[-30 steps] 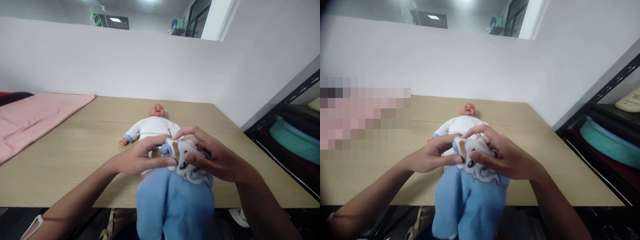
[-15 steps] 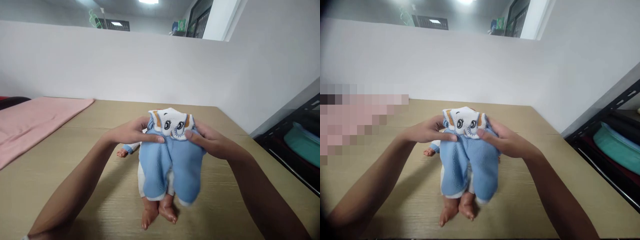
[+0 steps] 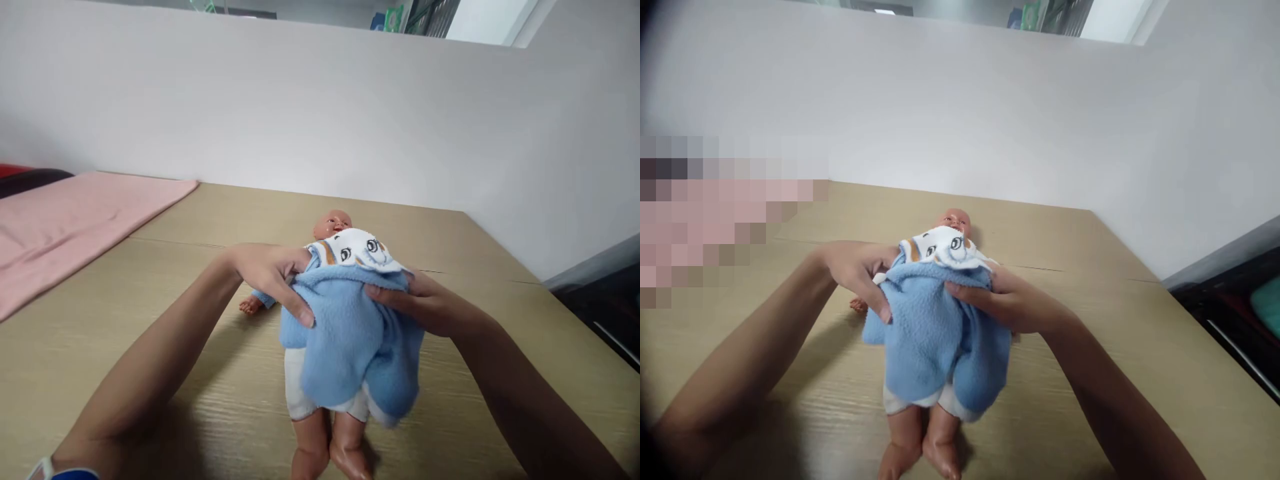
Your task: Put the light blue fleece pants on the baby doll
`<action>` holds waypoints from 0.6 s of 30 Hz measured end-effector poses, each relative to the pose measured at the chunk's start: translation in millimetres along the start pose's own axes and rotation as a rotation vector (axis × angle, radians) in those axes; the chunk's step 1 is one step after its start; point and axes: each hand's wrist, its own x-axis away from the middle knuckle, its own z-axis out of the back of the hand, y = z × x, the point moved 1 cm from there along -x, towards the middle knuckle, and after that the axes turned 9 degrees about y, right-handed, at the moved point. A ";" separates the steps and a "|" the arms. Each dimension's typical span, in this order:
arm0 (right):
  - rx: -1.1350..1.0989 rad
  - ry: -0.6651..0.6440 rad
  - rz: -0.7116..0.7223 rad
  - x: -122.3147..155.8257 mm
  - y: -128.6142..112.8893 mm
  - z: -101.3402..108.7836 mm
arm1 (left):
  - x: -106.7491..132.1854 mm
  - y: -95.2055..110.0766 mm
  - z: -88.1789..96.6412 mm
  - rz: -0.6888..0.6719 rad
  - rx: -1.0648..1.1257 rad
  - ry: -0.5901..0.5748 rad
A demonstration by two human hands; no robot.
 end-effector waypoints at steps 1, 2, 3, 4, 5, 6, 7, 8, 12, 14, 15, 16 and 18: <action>0.005 -0.028 0.016 0.1 -0.4 -2.1 | 1.2 -2.8 1.2 0.000 0.020 0.020; -0.003 -0.065 0.027 0.6 -0.9 -4.0 | 2.3 -5.8 1.8 -0.007 0.046 0.041; -0.029 -0.113 0.029 1.3 -1.2 -5.5 | 3.3 -8.6 1.8 -0.013 0.076 0.061; -0.066 -0.168 0.019 2.2 -1.2 -6.6 | 4.0 -10.8 1.2 -0.022 0.108 0.079; -0.106 -0.222 0.002 3.4 -0.9 -7.3 | 4.3 -12.2 -0.2 -0.031 0.140 0.096; -0.143 -0.261 -0.015 4.7 -0.3 -7.6 | 4.2 -12.6 -2.2 -0.040 0.171 0.110; -0.174 -0.281 -0.030 5.9 0.6 -7.5 | 3.6 -12.1 -4.8 -0.043 0.199 0.121; -0.199 -0.279 -0.039 7.0 1.7 -7.3 | 2.6 -11.1 -7.6 -0.038 0.221 0.125; -0.338 -0.128 -0.011 9.1 7.7 -6.7 | -3.8 -10.6 -16.9 0.026 0.226 0.082; -0.391 -0.047 -0.026 8.3 12.4 -7.7 | -6.1 -17.9 -17.0 0.030 0.254 0.078; -0.400 -0.020 -0.047 7.6 15.1 -8.4 | -6.6 -23.4 -16.2 0.021 0.288 0.068; -0.396 -0.006 -0.076 6.8 17.9 -9.3 | -6.8 -29.4 -15.1 0.013 0.324 0.047; -0.344 -0.026 -0.131 5.1 23.4 -10.8 | -6.6 -40.3 -13.0 0.003 0.352 0.002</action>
